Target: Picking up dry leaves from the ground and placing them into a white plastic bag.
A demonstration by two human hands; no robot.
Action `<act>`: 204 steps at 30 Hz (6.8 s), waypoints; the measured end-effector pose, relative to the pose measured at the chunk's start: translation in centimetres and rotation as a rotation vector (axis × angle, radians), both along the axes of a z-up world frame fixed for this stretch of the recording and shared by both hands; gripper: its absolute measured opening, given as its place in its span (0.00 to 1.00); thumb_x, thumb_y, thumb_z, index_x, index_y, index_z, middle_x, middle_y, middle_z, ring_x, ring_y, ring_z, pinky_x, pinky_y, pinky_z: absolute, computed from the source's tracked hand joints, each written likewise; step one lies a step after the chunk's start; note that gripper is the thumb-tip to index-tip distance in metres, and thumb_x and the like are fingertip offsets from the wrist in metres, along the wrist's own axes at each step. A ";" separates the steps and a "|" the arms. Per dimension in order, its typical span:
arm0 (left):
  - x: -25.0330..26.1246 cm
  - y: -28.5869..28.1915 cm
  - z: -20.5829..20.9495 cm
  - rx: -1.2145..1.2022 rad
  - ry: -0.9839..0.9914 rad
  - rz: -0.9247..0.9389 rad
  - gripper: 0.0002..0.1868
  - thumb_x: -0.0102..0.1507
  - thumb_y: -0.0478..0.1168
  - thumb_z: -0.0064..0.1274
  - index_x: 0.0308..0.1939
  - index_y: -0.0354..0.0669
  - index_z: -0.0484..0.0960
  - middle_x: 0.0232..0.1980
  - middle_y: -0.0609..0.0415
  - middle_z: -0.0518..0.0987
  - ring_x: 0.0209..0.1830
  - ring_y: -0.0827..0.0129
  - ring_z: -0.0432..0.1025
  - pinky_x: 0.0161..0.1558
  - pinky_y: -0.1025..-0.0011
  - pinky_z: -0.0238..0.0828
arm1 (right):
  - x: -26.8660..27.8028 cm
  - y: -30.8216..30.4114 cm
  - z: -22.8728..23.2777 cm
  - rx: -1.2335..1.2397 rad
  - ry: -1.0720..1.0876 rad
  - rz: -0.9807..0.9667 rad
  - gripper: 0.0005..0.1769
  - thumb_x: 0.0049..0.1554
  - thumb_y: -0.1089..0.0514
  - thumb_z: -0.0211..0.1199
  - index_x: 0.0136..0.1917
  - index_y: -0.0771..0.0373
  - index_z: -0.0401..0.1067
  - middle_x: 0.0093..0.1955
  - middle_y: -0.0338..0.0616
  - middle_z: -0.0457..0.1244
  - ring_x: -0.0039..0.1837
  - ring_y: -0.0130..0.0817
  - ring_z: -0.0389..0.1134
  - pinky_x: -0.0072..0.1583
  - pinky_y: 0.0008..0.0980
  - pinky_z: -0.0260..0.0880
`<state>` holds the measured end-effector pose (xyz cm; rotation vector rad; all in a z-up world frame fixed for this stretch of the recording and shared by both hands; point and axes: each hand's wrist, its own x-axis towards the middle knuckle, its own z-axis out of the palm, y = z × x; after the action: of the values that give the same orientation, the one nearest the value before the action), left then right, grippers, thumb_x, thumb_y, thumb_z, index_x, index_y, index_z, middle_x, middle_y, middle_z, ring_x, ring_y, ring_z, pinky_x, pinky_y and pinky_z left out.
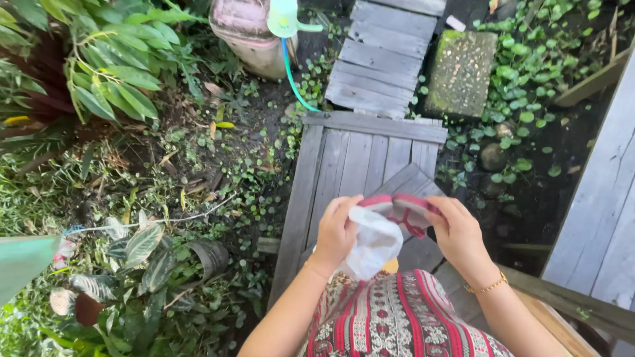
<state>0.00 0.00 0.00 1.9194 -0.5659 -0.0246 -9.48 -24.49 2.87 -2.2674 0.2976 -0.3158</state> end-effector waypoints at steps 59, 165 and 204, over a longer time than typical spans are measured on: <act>14.2 -7.6 6.8 -0.142 -0.053 -0.044 0.17 0.59 0.31 0.59 0.53 0.39 0.80 0.48 0.48 0.80 0.50 0.57 0.77 0.54 0.65 0.73 | 16.3 -3.6 4.0 0.125 -0.075 0.049 0.33 0.46 0.52 0.75 0.61 0.64 0.69 0.45 0.40 0.65 0.43 0.28 0.64 0.46 0.29 0.68; 67.6 -37.9 5.8 0.383 -0.060 -0.217 0.30 0.58 0.30 0.49 0.66 0.36 0.64 0.57 0.36 0.74 0.52 0.38 0.73 0.48 0.50 0.72 | 58.0 -37.2 1.5 -0.181 -0.019 -0.345 0.29 0.51 0.68 0.62 0.67 0.69 0.65 0.59 0.61 0.59 0.59 0.55 0.64 0.58 0.43 0.67; 102.6 -72.3 3.6 0.327 -0.071 -0.163 0.31 0.58 0.38 0.60 0.60 0.28 0.65 0.55 0.32 0.75 0.50 0.36 0.74 0.46 0.53 0.74 | 96.0 -70.9 1.7 -0.166 0.343 -0.323 0.37 0.47 0.68 0.65 0.69 0.61 0.62 0.69 0.62 0.54 0.58 0.60 0.67 0.60 0.45 0.71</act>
<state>102.60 -72.33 3.62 2.1920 -0.8047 -0.1626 86.56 -95.34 4.59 -2.4309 0.8486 -0.1162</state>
